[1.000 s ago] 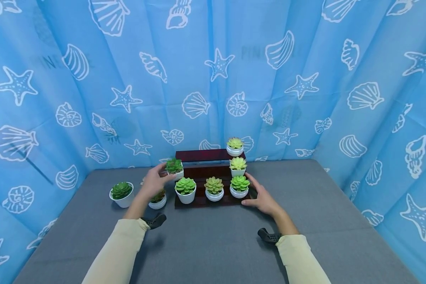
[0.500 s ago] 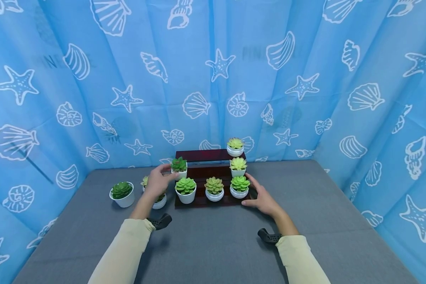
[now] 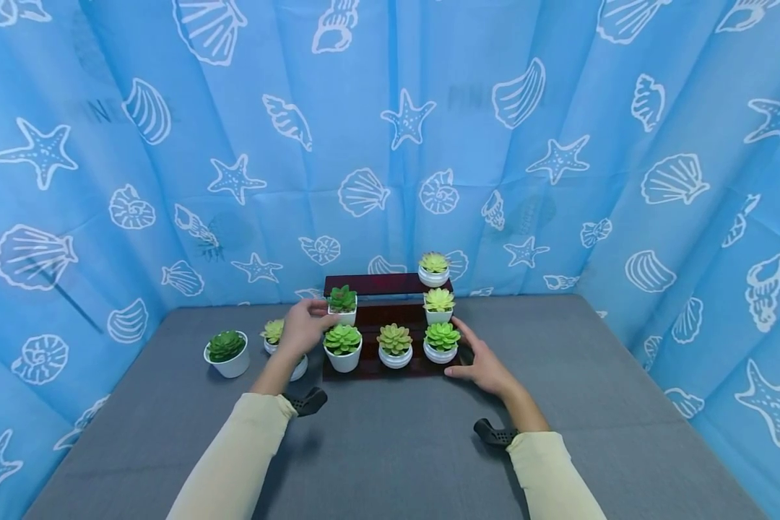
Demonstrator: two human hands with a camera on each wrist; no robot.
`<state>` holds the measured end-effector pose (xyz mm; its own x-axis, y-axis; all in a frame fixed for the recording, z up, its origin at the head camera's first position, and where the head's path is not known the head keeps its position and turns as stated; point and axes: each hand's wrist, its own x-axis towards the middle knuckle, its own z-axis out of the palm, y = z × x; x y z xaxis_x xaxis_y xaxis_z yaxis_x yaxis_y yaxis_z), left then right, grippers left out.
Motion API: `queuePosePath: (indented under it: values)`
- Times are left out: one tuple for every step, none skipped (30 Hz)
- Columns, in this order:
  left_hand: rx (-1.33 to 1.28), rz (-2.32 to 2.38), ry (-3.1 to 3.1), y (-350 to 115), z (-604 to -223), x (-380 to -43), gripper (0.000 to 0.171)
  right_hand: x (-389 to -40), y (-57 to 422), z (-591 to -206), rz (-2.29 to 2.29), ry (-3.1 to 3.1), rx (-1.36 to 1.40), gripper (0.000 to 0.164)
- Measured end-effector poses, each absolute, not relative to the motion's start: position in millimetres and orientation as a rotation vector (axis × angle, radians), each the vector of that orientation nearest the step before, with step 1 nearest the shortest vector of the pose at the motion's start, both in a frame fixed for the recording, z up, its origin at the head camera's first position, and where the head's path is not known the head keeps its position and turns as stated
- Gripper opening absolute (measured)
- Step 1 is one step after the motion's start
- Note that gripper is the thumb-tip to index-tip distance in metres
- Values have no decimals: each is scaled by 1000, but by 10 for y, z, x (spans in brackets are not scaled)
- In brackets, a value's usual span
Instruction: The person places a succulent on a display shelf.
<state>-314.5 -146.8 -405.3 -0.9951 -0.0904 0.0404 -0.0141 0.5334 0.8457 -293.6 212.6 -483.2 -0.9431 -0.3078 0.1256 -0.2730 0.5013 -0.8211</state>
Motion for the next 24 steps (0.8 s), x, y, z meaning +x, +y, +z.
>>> queuePosePath:
  values:
    - [80,-1458,-2691,-1451,-4046,-3149,46,-2935,2128,-4832,-1465,2688,-524,97]
    - [67,-1436,-2702,-1437,-4042,-3155,45,-2934,2129,-4833,-1466,2688,-525,97]
    - [52,-1426,-2706,-1422,-4036,-3159,44,-2933,2130,-4833,-1468,2687,-527,97]
    - [41,-1410,-2714,-1408,-4032,-3165,44,-2933,2131,-4833,-1469,2686,-527,97]
    - [38,-1404,-2719,-1390,-4022,-3168,43,-2932,2132,-4832,-1469,2685,-527,97]
    - [37,-1398,-2727,-1371,-4010,-3167,43,-2932,2132,-4831,-1467,2684,-529,97]
    - [36,-1388,-2738,-1355,-3999,-3167,43,-2931,2132,-4832,-1466,2684,-531,97]
    - [36,-1377,-2748,-1336,-3986,-3166,43,-2931,2133,-4833,-1465,2686,-532,97]
    - [38,-1370,-2754,-1313,-3971,-3164,43,-2931,2133,-4834,-1466,2686,-533,97]
    - [38,-1356,-2762,-1292,-3957,-3162,43,-2931,2133,-4834,-1464,2688,-535,97]
    - [42,-1342,-2768,-1269,-3947,-3160,42,-2931,2132,-4833,-1466,2688,-537,97]
    - [46,-1325,-2774,-1247,-3941,-3159,42,-2930,2132,-4833,-1469,2687,-539,97]
    - [47,-1306,-2777,-1229,-3941,-3161,42,-2930,2131,-4833,-1471,2687,-540,97]
    - [50,-1292,-2779,-1207,-3940,-3161,41,-2929,2130,-4831,-1468,2688,-540,97]
    - [53,-1282,-2779,-1189,-3942,-3161,41,-2928,2128,-4829,-1470,2685,-539,97]
    - [60,-1276,-2781,-1171,-3942,-3161,41,-2927,2128,-4828,-1469,2686,-538,97]
    - [63,-1271,-2784,-1154,-3943,-3160,40,-2927,2127,-4828,-1470,2684,-535,97]
    - [67,-1265,-2786,-1140,-3941,-3159,40,-2927,2127,-4829,-1467,2684,-533,97]
    - [68,-1260,-2789,-1126,-3938,-3159,40,-2927,2126,-4829,-1465,2685,-531,97]
    - [65,-1252,-2794,-1114,-3938,-3161,39,-2927,2127,-4830,-1464,2686,-530,97]
    - [63,-1246,-2796,-1102,-3935,-3163,39,-2928,2127,-4830,-1468,2685,-528,97]
    - [57,-1240,-2797,-1091,-3933,-3167,38,-2928,2127,-4831,-1469,2686,-526,97]
    - [48,-1229,-2800,-1082,-3934,-3172,38,-2929,2128,-4832,-1470,2686,-528,97]
    - [46,-1222,-2803,-1072,-3932,-3177,37,-2931,2128,-4833,-1469,2688,-532,97]
